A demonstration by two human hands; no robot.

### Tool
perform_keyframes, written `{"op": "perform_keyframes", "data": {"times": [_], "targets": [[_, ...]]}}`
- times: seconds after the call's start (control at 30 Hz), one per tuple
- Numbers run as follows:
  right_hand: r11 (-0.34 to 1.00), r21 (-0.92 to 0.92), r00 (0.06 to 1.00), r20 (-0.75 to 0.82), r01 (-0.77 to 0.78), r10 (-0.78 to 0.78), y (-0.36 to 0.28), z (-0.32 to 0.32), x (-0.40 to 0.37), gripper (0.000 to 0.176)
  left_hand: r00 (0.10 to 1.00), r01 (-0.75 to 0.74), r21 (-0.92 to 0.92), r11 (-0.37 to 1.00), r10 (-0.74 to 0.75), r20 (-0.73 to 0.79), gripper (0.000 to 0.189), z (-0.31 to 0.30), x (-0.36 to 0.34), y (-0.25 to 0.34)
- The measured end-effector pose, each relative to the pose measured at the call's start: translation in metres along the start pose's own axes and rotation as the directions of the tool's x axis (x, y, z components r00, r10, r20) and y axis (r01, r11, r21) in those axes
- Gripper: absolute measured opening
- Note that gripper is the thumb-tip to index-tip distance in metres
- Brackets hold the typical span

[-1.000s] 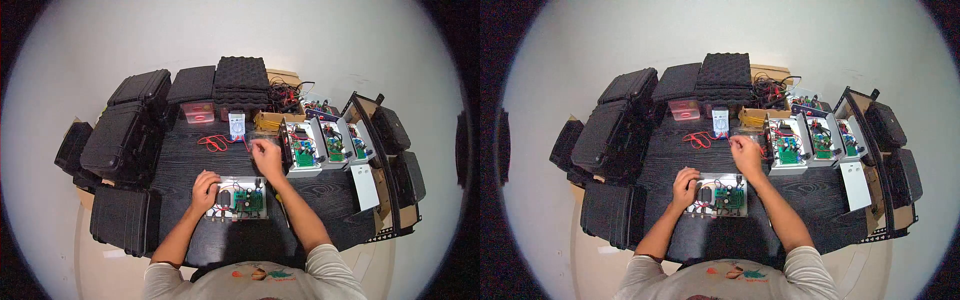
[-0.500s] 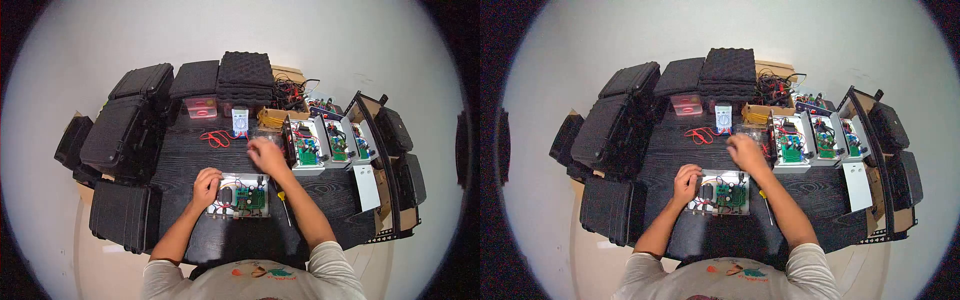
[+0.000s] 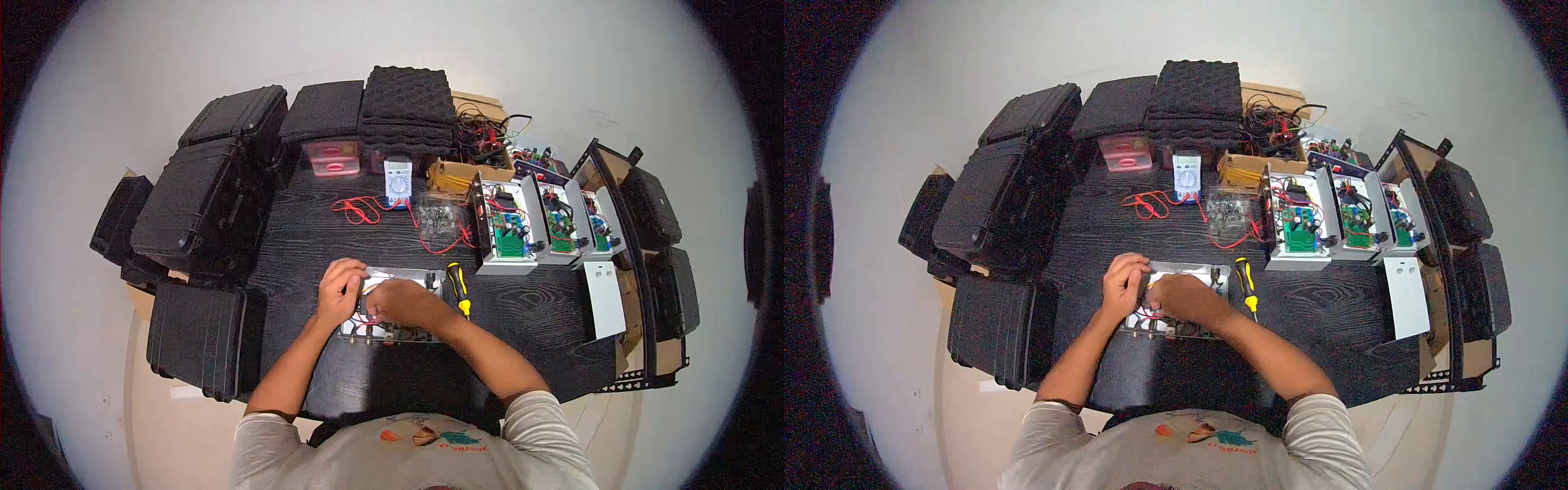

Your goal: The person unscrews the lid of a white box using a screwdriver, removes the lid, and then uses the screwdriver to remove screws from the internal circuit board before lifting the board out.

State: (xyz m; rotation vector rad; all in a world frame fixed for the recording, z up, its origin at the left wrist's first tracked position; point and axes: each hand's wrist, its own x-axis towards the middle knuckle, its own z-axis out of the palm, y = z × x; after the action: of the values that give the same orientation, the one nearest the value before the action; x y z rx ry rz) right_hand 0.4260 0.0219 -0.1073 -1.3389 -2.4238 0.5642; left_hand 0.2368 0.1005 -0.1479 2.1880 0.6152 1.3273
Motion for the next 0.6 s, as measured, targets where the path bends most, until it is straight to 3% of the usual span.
{"op": "perform_keyframes", "data": {"times": [0.13, 0.33, 0.43, 0.53, 0.6], "targets": [[0.997, -0.077, 1.000, 0.013, 0.023, -0.022, -0.003, 0.003, 0.002, 0.018, 1.000, -0.024, 0.011, 1.000, 0.024, -0.013, 0.017, 0.001, 0.001, -0.001], [1.000, -0.008, 1.000, -0.006, -0.019, 0.019, -0.007, -0.009, -0.001, 0.016, 0.998, -0.062, -0.004, 0.998, 0.062, 0.024, 0.012, -0.003, 0.001, 0.000], [0.968, 0.200, 0.969, -0.223, 0.152, -0.106, 0.006, -0.017, 0.009, 0.010, 0.990, -0.120, -0.027, 0.992, 0.122, 0.067, 0.013, -0.007, 0.004, 0.008], [0.908, 0.413, 0.940, -0.332, 0.073, 0.075, -0.008, -0.038, 0.005, 0.007, 0.983, -0.149, -0.032, 0.988, 0.152, 0.102, 0.013, -0.007, 0.004, 0.008], [0.888, 0.458, 0.936, -0.327, 0.034, 0.133, -0.004, -0.032, 0.005, 0.009, 0.982, -0.142, -0.026, 0.990, 0.144, 0.119, 0.013, -0.005, 0.002, 0.005]]}}
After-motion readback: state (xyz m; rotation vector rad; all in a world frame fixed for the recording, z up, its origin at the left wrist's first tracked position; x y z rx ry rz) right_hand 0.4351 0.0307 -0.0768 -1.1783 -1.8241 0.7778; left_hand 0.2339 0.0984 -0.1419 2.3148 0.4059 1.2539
